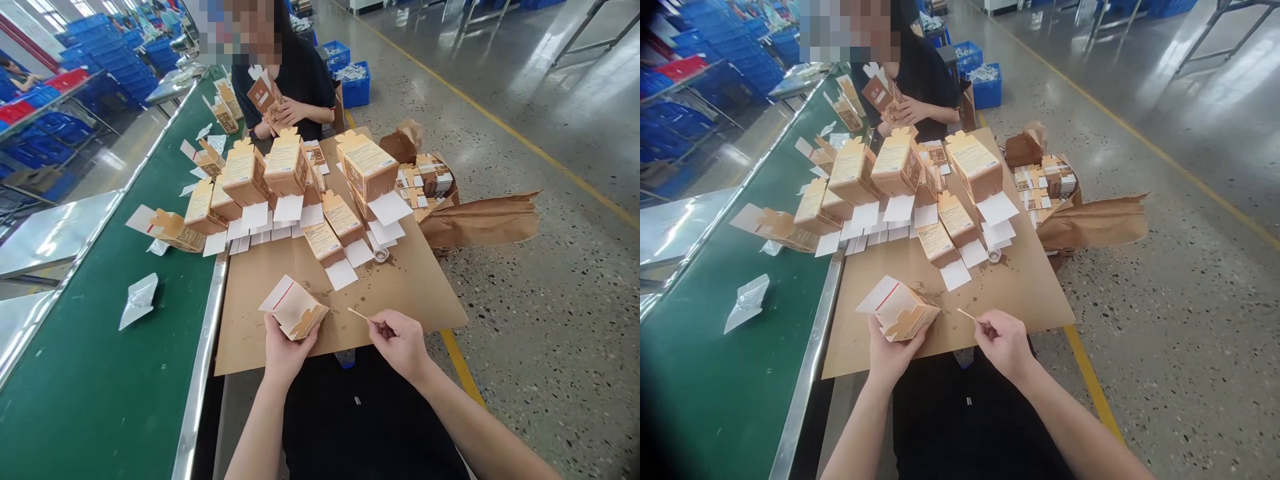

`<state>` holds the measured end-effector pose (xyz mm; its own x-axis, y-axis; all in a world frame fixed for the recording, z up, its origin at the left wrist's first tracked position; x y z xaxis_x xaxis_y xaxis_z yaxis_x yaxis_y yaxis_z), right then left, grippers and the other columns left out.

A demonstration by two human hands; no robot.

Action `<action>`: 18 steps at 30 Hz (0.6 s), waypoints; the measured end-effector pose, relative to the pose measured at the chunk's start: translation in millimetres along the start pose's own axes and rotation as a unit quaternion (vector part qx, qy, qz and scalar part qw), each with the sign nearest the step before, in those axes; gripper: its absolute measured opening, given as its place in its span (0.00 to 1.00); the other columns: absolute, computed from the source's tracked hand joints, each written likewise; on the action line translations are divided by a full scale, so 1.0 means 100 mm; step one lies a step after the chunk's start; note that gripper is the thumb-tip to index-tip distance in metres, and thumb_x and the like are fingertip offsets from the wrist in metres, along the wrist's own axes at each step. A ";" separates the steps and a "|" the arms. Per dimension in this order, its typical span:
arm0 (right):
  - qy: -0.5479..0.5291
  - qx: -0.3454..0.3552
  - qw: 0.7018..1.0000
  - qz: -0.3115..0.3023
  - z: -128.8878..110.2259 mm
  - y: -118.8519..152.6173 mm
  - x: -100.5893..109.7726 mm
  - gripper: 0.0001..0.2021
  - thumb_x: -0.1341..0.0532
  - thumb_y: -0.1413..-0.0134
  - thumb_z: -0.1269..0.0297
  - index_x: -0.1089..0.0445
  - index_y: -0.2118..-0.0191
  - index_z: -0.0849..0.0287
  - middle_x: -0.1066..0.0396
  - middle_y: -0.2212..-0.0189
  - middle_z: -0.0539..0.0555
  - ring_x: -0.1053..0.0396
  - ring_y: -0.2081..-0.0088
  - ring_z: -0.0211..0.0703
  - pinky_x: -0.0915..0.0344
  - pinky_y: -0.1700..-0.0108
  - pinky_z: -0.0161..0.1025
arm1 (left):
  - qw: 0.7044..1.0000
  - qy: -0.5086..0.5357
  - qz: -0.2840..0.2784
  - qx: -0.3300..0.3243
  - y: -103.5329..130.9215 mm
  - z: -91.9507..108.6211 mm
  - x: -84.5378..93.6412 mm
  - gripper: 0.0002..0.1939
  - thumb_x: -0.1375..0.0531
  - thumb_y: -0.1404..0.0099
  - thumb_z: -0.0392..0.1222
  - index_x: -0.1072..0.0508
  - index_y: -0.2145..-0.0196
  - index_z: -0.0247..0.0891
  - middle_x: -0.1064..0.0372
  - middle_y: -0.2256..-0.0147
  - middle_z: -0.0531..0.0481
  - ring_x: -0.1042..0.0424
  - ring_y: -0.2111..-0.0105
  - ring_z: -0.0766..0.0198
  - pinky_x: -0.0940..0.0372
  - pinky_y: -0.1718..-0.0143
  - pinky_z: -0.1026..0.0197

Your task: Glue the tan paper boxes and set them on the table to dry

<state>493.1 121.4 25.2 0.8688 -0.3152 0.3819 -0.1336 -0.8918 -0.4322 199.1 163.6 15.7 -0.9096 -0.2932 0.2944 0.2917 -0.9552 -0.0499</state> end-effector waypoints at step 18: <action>0.002 -0.070 0.997 0.024 0.30 -0.02 0.17 0.23 0.28 0.27 0.44 0.17 0.72 0.53 0.23 0.80 0.52 0.27 0.81 0.44 0.25 0.76 0.38 | 0.999 0.031 -0.027 -0.026 -0.08 -0.21 -0.42 0.34 0.19 0.43 0.53 0.28 0.45 0.47 0.17 0.51 0.44 0.12 0.48 0.44 0.18 0.43 0.45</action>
<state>522.5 127.7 8.2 0.8580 -0.3595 0.3670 -0.2403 -0.9122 -0.3319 229.0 182.6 -16.3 -0.9408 -0.2407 0.2385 0.2264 -0.9702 -0.0860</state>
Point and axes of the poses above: each hand's wrist, its own y-axis away from the middle knuckle, its own x-axis out of the back of the hand, z = x × y, the point moved 9 cm from there along -y, towards the middle knuckle
